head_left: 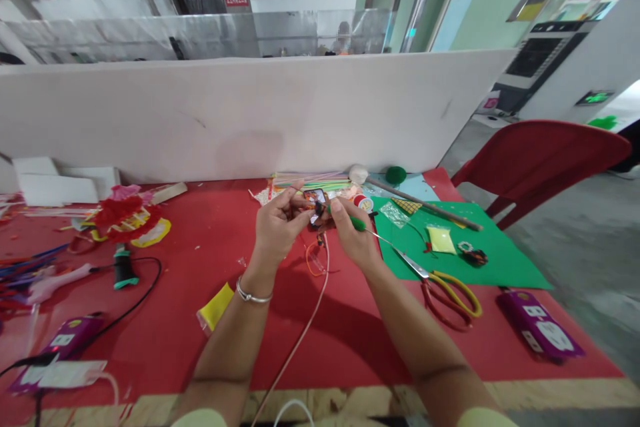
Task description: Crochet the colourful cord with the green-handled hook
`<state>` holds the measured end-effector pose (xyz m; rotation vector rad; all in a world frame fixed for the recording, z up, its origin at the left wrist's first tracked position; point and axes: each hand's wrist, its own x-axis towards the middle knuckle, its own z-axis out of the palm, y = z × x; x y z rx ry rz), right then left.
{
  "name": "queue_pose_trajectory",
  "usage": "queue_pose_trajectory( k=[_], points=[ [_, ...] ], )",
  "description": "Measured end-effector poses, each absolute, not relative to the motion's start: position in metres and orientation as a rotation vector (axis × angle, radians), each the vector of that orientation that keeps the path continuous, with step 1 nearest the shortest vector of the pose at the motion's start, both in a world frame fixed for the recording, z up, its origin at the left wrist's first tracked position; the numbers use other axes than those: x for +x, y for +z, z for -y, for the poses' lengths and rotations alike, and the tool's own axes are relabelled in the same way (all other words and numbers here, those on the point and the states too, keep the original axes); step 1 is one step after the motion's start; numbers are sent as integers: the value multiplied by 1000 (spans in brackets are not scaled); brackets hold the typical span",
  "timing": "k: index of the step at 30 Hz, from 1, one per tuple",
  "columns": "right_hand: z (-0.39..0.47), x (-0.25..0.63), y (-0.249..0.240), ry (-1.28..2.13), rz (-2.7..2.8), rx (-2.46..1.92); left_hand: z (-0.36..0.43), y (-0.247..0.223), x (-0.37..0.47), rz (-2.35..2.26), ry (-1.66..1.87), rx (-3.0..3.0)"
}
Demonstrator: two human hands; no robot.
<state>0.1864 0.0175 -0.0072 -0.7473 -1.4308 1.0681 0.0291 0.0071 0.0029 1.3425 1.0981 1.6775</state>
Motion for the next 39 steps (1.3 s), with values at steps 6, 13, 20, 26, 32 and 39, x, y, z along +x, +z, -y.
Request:
queue_pose_trajectory(
  k=[6, 13, 20, 26, 32, 39],
  points=[
    [-20, 187, -8, 1177, 1347, -753, -6, 5, 27, -1053, 1608, 1260],
    [-18, 185, -9, 1134, 1362, -739, -7, 6, 29, -1023, 1685, 1235],
    [-17, 183, -12, 989, 1438, -735, -9, 4, 32, -1013, 1717, 1253],
    [-19, 182, -11, 1123, 1367, -775, -10, 2, 30, -1009, 1701, 1181],
    [-19, 180, -16, 997, 1432, -778, -9, 1, 36, -1057, 1700, 1209],
    [-31, 183, -32, 795, 1458, -608, -7, 7, 34, -798, 1487, 971]
  ],
)
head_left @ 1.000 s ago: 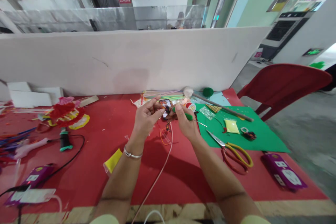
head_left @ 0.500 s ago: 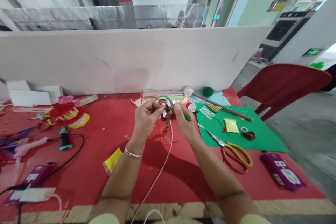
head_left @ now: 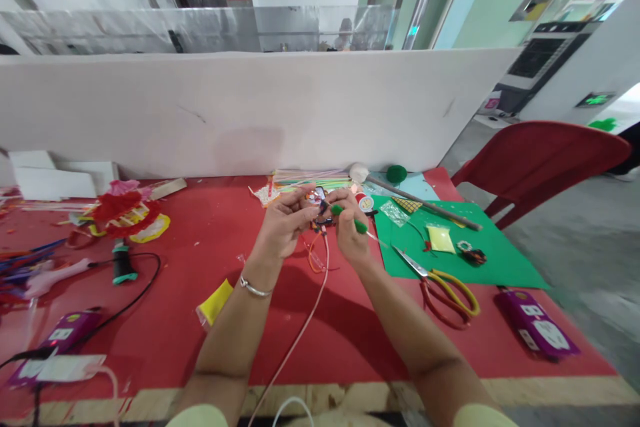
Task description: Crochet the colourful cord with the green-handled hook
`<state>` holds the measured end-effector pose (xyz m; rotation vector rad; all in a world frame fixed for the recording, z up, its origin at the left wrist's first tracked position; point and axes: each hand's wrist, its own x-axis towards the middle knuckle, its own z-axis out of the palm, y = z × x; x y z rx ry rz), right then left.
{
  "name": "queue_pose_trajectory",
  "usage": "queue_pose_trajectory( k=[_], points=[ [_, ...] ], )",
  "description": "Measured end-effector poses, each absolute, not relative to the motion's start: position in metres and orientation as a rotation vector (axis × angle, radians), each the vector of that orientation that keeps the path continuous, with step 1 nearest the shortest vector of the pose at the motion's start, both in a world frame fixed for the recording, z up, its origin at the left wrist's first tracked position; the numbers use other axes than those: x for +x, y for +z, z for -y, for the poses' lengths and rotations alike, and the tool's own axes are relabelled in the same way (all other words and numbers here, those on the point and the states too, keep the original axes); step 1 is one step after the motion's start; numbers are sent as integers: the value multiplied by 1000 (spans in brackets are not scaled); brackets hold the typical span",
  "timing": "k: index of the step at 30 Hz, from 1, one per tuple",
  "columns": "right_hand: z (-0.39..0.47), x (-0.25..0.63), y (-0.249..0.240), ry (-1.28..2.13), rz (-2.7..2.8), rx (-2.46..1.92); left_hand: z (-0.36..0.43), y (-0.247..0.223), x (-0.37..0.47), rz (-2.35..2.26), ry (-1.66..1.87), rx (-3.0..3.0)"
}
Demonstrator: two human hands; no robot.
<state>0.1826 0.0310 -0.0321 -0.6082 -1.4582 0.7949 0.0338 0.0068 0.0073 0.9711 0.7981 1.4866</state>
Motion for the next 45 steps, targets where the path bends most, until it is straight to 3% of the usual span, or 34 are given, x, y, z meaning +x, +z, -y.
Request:
queue_pose_trajectory(
  k=[5, 10, 23, 29, 34, 45],
  points=[
    [-50, 201, -31, 1467, 1440, -500, -7, 13, 14, -819, 1318, 1064],
    [-55, 218, -22, 1589, 1501, -488, -4, 15, 11, -940, 1260, 1193],
    [-43, 229, -2, 1296, 1747, -621, 1, 16, 17, -1182, 1370, 1447],
    [-37, 216, -5, 669, 1858, -593, 0, 15, 19, -1154, 1477, 1279],
    [-32, 204, -22, 329, 1944, -494, -8, 11, 9, -817, 1302, 1016],
    [-37, 221, -1, 534, 2143, -450, -16, 7, -4, -1031, 1281, 1153]
  ],
)
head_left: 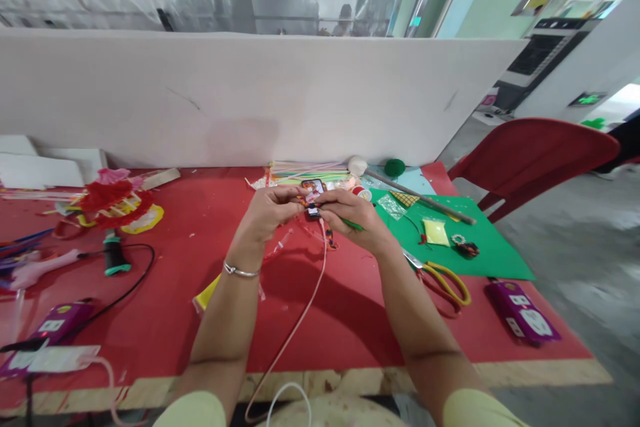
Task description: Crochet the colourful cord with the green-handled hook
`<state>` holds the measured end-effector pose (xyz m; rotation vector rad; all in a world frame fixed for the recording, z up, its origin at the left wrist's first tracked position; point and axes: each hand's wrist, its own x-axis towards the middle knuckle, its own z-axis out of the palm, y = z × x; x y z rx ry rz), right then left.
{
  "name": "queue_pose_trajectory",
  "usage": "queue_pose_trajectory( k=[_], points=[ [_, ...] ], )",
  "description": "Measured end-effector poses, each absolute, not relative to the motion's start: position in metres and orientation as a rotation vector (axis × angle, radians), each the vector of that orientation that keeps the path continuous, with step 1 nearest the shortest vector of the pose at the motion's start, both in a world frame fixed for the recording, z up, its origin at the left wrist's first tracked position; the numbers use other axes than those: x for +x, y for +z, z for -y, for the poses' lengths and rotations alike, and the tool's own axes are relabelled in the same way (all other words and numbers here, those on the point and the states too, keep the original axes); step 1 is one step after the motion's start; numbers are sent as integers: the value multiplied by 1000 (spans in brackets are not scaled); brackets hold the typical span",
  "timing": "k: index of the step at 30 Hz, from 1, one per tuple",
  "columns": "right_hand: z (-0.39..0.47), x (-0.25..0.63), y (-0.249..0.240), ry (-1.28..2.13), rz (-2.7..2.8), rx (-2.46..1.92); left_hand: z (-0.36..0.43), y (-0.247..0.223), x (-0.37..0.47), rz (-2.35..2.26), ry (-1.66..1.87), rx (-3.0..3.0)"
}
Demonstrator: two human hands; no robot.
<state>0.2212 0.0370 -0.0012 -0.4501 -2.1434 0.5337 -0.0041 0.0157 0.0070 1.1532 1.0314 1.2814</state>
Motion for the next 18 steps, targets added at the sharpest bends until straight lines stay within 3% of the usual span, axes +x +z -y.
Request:
queue_pose_trajectory(
  k=[10, 18],
  points=[
    [-41, 206, -16, 1447, 1514, -515, -14, 8, 12, -813, 1250, 1010],
    [-39, 189, -29, 1343, 1338, -523, -13, 8, 28, -759, 1370, 980]
  ],
)
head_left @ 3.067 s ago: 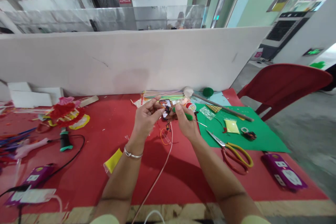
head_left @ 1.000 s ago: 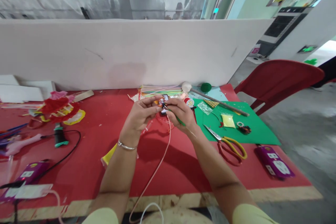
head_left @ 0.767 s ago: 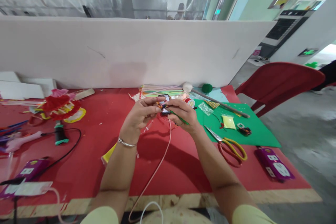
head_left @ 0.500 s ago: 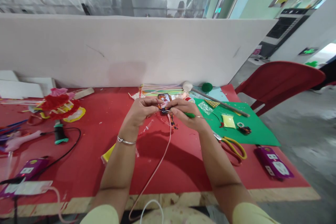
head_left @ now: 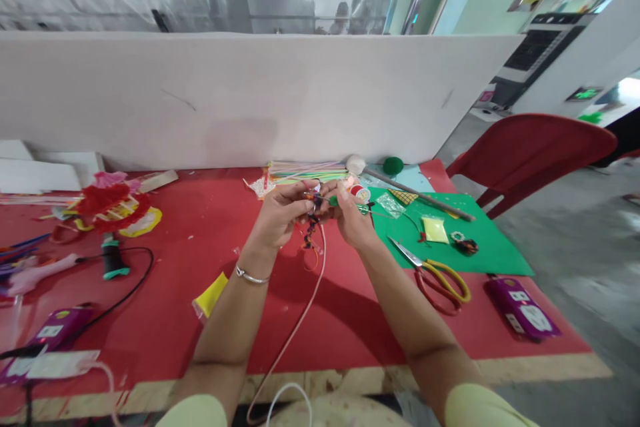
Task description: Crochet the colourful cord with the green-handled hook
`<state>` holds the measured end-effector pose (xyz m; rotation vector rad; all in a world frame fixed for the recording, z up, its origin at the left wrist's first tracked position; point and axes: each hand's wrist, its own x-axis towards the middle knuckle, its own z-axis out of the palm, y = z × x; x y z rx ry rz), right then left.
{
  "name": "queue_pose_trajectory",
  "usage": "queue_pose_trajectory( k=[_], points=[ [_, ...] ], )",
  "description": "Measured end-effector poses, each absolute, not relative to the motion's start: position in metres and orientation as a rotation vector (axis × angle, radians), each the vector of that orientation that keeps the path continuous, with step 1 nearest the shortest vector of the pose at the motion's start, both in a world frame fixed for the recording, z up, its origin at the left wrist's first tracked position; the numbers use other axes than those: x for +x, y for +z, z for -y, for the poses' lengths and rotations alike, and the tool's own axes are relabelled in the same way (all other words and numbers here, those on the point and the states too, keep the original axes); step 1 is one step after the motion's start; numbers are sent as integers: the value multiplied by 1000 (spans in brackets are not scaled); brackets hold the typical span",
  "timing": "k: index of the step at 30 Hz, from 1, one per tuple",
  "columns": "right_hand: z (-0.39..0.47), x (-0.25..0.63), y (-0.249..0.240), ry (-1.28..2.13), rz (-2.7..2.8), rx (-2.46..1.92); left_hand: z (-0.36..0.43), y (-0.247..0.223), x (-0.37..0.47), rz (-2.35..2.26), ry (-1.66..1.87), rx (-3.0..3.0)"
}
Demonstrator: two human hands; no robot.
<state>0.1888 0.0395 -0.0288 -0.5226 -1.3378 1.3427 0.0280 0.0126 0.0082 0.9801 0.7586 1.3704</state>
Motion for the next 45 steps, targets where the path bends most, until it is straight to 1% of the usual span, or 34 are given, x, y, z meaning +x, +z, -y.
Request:
queue_pose_trajectory(
  k=[6, 9, 11, 13, 17, 20, 22, 25, 27, 31, 33, 39, 45],
  points=[
    [-37, 187, -26, 1375, 1285, -540, -14, 7, 29, -741, 1430, 958],
    [-37, 185, -26, 1402, 1208, -555, -14, 5, 29, -732, 1375, 1004],
    [-36, 185, -25, 1347, 1241, -569, -15, 2, 30, -755, 1388, 1031],
    [-35, 186, -25, 1196, 1347, -605, -16, -1, 31, -849, 1505, 1086],
    [-28, 181, -26, 694, 1466, -716, -16, -6, 42, -1044, 1752, 1181],
    [-24, 176, -31, 400, 1458, -693, -13, -4, 49, -919, 1717, 1020],
    [-23, 176, -34, 331, 1484, -651, -10, -1, 49, -793, 1598, 892],
    [-26, 180, -37, 366, 1502, -646, -8, 2, 44, -712, 1456, 781],
    [-30, 184, -37, 465, 1507, -643, -8, 3, 39, -689, 1401, 730],
    [-41, 194, -35, 914, 1493, -565, -10, 4, 34, -639, 1311, 704],
    [-45, 199, -32, 1043, 1474, -525, -10, 4, 33, -630, 1295, 724],
    [-46, 215, -19, 929, 1628, -490, -11, 4, 32, -657, 1305, 784],
    [-47, 226, -14, 847, 1734, -444, -13, 0, 25, -650, 1215, 851]
  ],
)
